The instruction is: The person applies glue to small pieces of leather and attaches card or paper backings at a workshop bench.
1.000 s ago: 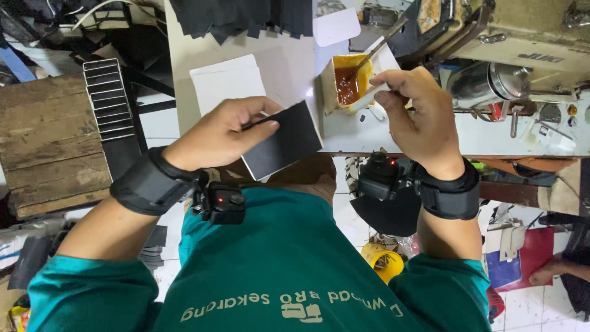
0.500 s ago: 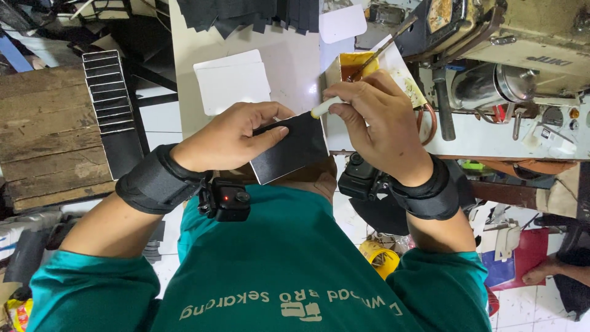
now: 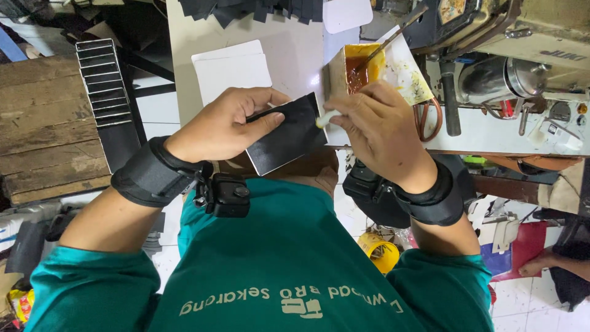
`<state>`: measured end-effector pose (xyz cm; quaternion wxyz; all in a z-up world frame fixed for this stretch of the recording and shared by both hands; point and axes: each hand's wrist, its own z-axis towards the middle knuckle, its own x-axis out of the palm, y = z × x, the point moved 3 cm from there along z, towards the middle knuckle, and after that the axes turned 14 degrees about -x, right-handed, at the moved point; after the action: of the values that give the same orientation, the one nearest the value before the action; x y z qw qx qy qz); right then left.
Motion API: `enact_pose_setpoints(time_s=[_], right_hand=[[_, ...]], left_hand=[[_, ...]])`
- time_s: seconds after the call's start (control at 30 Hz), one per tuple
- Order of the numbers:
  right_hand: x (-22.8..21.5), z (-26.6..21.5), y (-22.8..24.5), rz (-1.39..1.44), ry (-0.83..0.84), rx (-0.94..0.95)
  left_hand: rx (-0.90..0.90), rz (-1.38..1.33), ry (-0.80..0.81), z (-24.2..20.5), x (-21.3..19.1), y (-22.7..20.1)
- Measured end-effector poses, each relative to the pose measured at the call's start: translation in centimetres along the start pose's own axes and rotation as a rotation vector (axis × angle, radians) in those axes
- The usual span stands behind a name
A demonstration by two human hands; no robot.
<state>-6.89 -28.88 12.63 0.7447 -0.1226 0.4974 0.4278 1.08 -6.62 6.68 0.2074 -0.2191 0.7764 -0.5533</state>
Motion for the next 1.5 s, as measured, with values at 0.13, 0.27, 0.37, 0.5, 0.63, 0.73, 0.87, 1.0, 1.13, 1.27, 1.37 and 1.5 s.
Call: enact_pose_setpoints(time_s=[0.13, 0.27, 0.37, 0.5, 0.63, 0.73, 0.87, 1.0, 1.13, 1.27, 1.37, 1.5], right_hand=[[-0.1, -0.9, 0.7, 0.021, 0.031, -0.021], [-0.4, -1.5, 1.2, 0.051, 0.061, 0.007], [-0.9, -2.2, 1.1, 0.071, 0.062, 0.061], [-2.3, -3.3, 0.9, 0.097, 0.003, 0.211], [-2.8, -4.6, 0.8, 0.135, -0.058, 0.382], [-2.7, -5.5, -0.1, 0.071, -0.151, 0.486], [-1.3, -8.8, -2.6, -0.027, -0.085, 0.316], [-0.1, -8.9, -3.9, 0.004, -0.085, 0.303], [1.0, -9.1, -4.7, 0.004, -0.049, 0.286], [1.2, -7.1, -3.8, -0.032, -0.029, 0.302], [1.4, -7.3, -3.7, -0.051, -0.022, 0.311], [1.6, -8.0, -3.9, -0.051, -0.012, 0.358]], left_hand=[[0.043, -0.019, -0.002, 0.3, -0.3, 0.9], [0.084, 0.007, -0.068, 0.2, -0.6, 1.1], [0.038, -0.017, -0.088, 0.1, -0.7, 1.1], [-0.074, -0.083, -0.160, -0.8, -1.5, 2.7], [-0.023, -0.179, -0.280, -4.2, -4.5, 6.4], [-0.039, -0.075, -0.634, -9.0, -8.0, 10.9], [0.010, -0.312, -1.067, -16.4, -11.1, 17.7], [-0.090, -0.374, -1.237, -21.4, -11.4, 27.4], [-0.197, -0.253, -1.265, -22.2, -10.8, 33.1], [-0.316, -0.132, -1.266, -20.9, -10.4, 32.8], [-0.364, -0.100, -1.244, -20.2, -10.8, 32.9], [-0.410, -0.057, -1.242, -19.8, -11.2, 33.8]])
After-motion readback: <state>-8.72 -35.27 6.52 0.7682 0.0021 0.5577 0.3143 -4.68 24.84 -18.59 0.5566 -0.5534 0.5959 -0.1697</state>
